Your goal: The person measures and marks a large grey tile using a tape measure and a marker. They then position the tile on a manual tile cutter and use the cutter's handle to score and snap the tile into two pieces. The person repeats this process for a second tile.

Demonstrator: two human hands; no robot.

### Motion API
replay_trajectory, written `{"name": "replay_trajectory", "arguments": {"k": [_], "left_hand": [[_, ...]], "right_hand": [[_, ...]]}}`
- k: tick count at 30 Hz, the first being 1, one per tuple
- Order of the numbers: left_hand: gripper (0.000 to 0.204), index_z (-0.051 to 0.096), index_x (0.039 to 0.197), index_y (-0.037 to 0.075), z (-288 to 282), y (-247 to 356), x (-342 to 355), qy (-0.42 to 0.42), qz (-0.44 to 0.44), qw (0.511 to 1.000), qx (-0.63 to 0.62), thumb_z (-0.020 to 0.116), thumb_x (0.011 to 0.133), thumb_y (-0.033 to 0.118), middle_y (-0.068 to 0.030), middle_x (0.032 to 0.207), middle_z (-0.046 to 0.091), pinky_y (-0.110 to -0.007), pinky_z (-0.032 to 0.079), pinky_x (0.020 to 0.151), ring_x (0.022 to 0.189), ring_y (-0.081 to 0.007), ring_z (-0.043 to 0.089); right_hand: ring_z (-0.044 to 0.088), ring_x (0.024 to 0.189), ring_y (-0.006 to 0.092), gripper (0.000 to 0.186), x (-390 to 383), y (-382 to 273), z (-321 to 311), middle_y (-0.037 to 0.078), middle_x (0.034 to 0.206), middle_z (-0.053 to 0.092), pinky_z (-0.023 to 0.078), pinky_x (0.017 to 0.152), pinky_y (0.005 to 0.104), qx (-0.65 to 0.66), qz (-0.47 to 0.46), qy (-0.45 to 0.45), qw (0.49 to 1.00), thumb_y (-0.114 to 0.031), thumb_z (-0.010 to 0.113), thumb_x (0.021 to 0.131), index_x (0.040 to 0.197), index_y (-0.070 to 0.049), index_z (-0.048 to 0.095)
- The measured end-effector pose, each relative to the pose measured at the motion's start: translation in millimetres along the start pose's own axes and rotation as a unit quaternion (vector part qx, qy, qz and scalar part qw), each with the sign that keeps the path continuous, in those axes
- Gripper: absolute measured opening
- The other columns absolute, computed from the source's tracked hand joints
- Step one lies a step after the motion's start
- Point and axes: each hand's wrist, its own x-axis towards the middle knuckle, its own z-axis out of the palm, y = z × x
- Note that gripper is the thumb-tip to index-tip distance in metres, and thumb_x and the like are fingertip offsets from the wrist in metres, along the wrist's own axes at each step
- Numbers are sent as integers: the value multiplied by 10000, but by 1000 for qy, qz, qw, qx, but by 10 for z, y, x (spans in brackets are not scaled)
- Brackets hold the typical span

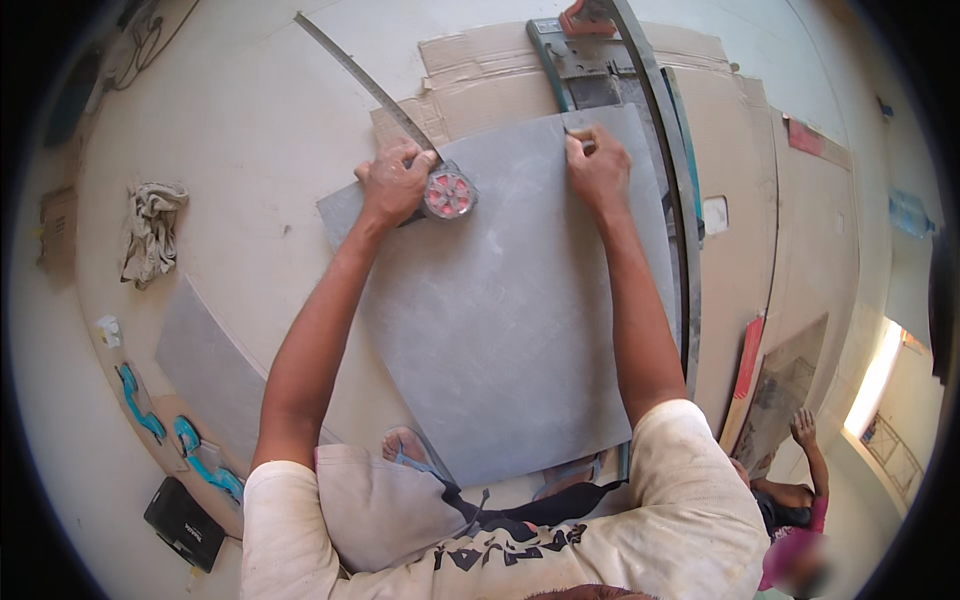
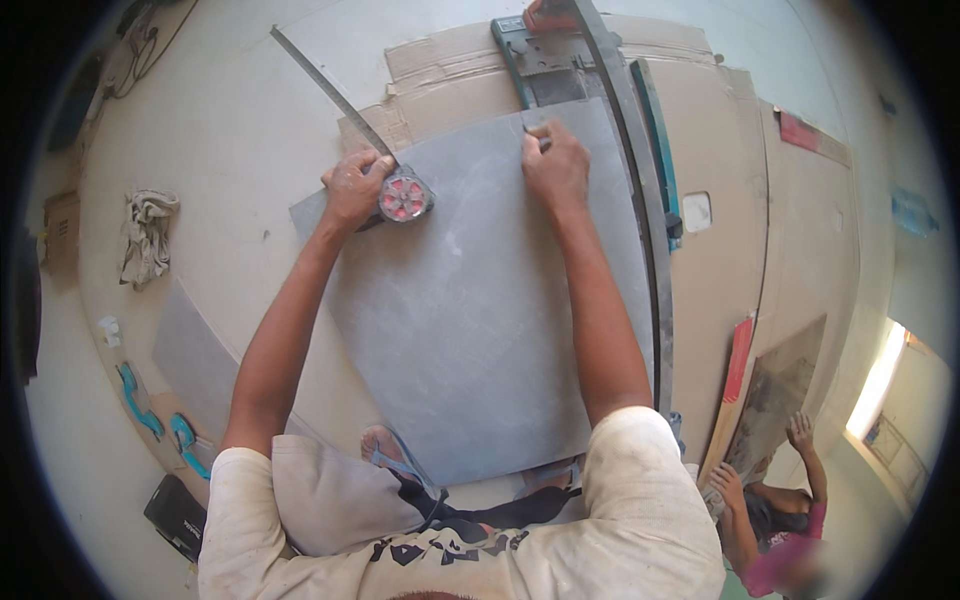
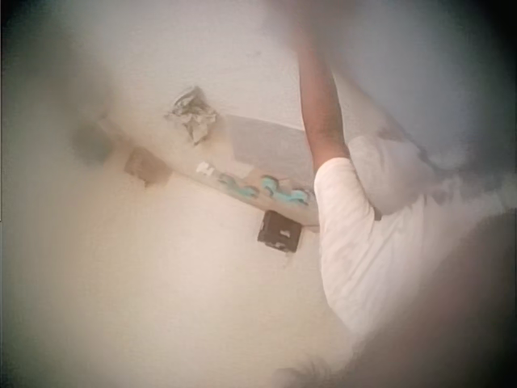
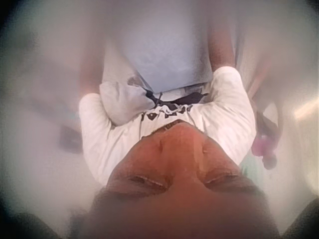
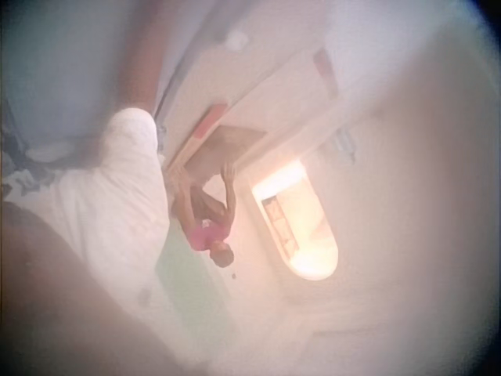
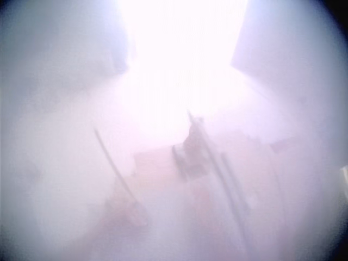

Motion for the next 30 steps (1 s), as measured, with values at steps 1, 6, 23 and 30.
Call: {"name": "replay_trajectory", "arguments": {"k": [1,6,23,30], "left_hand": [[324,701,843,50,-12,45,-50,-28,-16,999,-20,594,927,344,-73,909,663,-402,271,983,924,-227,610],[323,697,832,48,-101,73,67,-35,-8,999,-18,587,922,339,-69,879,656,-382,320,939,900,-229,618],[310,704,840,45,-54,74,23,-53,-23,998,-21,604,919,327,-52,936,658,-389,296,939,934,-231,608],[305,728,834,93,-51,-4,122,-24,-15,999,-20,586,910,352,-59,970,674,-429,269,940,958,-228,611]], "right_hand": [[687,821,402,179,-73,22,-17,219,859,702,536,779,449,-9,27,-12,1000,-185,657,842,930,-35,700],[689,803,402,160,127,-57,31,221,826,699,535,779,462,11,-19,10,1000,-179,652,843,925,-52,704],[698,830,394,159,55,-14,62,228,841,702,536,799,456,1,-14,14,1000,-172,646,846,918,-39,695],[685,841,409,169,181,-18,102,232,862,699,530,805,465,-19,-51,13,998,-171,631,847,941,-44,690]]}}
